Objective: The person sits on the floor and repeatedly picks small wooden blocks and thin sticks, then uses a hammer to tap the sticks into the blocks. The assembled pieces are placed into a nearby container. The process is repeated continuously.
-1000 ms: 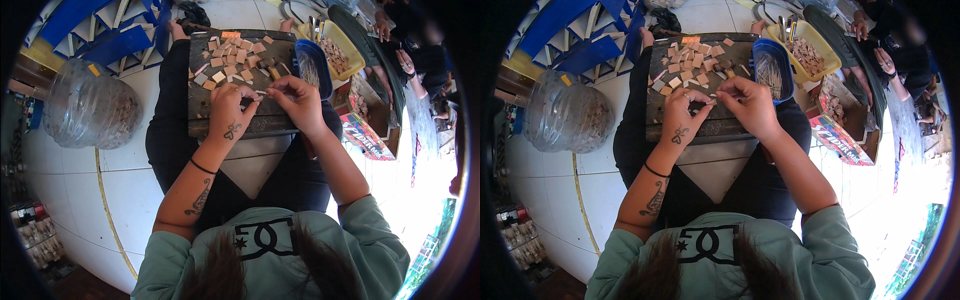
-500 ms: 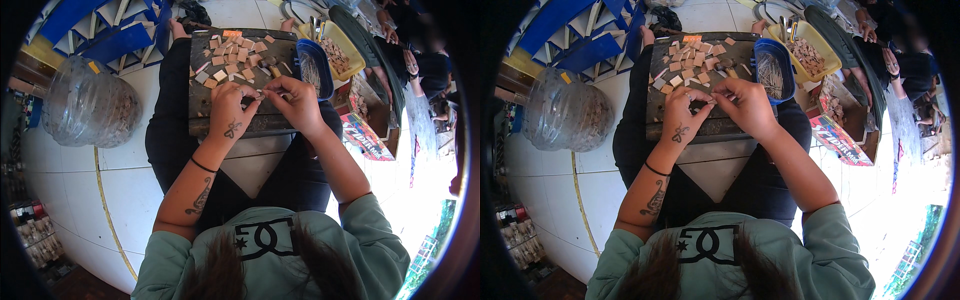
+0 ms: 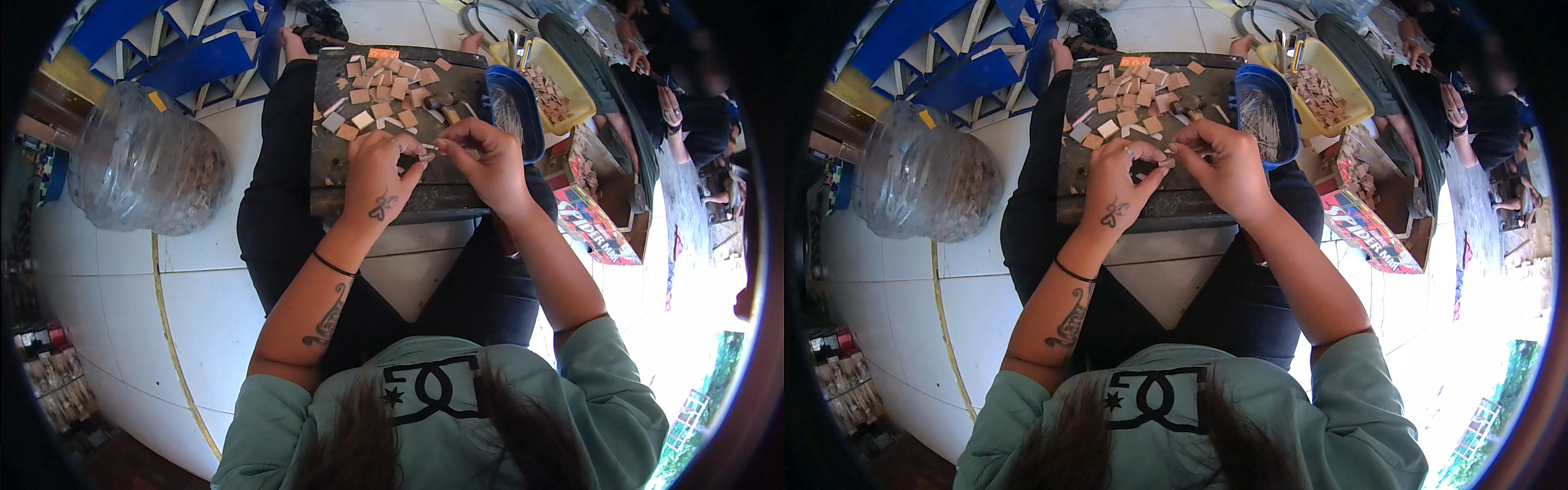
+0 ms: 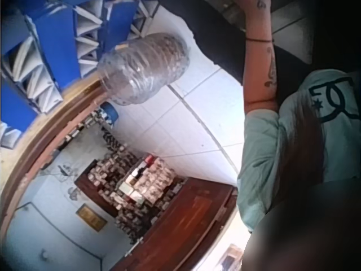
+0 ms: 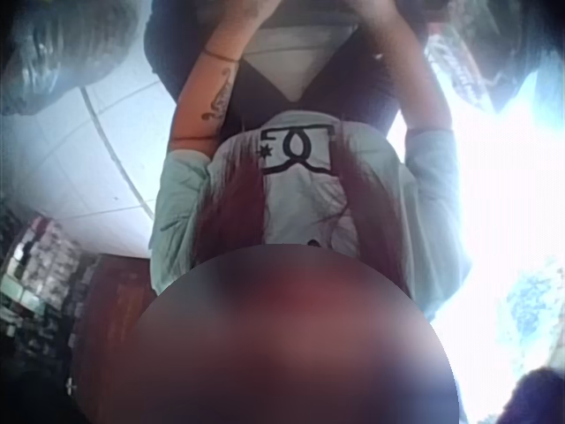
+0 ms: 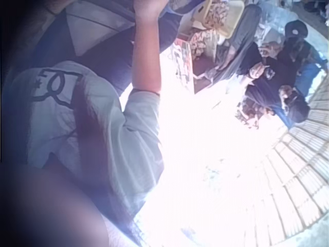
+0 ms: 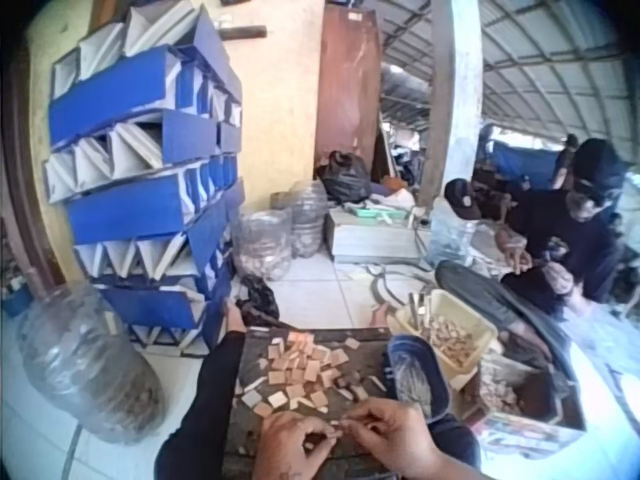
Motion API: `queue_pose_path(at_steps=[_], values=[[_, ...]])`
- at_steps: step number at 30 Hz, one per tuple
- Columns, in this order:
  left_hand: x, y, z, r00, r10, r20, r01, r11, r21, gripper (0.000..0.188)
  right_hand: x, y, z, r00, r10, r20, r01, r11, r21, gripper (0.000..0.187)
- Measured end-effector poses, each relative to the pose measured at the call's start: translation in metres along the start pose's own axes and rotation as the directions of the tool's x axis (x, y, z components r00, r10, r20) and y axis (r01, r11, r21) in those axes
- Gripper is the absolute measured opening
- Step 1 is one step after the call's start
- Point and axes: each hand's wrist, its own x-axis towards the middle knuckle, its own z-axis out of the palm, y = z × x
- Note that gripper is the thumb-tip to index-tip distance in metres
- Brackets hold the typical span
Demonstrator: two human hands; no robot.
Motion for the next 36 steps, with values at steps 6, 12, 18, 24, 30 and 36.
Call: queue_pose_path(at_steps=[6,12,18,24,30,36], values=[[0.001,0.0,-0.001,1.0,-0.007,0.023,0.007,1.0,0.008,0.015,0.001,0.002,0.0,0.999,-0.028,0.024,0.03,0.997,-0.073,0.007],[0.002,0.001,-0.002,0.999,-0.011,0.033,0.01,1.0,0.027,0.014,0.001,-0.004,-0.004,0.996,0.024,0.088,-0.011,0.989,-0.147,0.007],[0.001,0.0,-0.002,0.999,-0.024,0.036,0.023,0.999,0.035,0.014,0.002,-0.002,0.0,0.998,-0.042,0.051,0.047,0.993,-0.108,0.007],[0.001,-0.004,0.002,0.999,-0.025,0.026,0.026,0.999,-0.034,0.014,0.004,-0.009,-0.003,0.984,-0.122,0.128,0.149,0.964,-0.221,0.01],[0.003,-0.003,0.001,0.998,-0.035,0.044,0.037,0.998,-0.059,0.014,0.009,-0.012,-0.005,0.979,-0.091,0.183,0.135,0.959,-0.249,0.011],[0.007,0.005,-0.002,0.988,-0.112,0.107,0.137,0.957,-0.255,0.013,0.002,0.005,-0.003,0.997,0.074,-0.02,-0.073,0.996,0.054,0.01]])
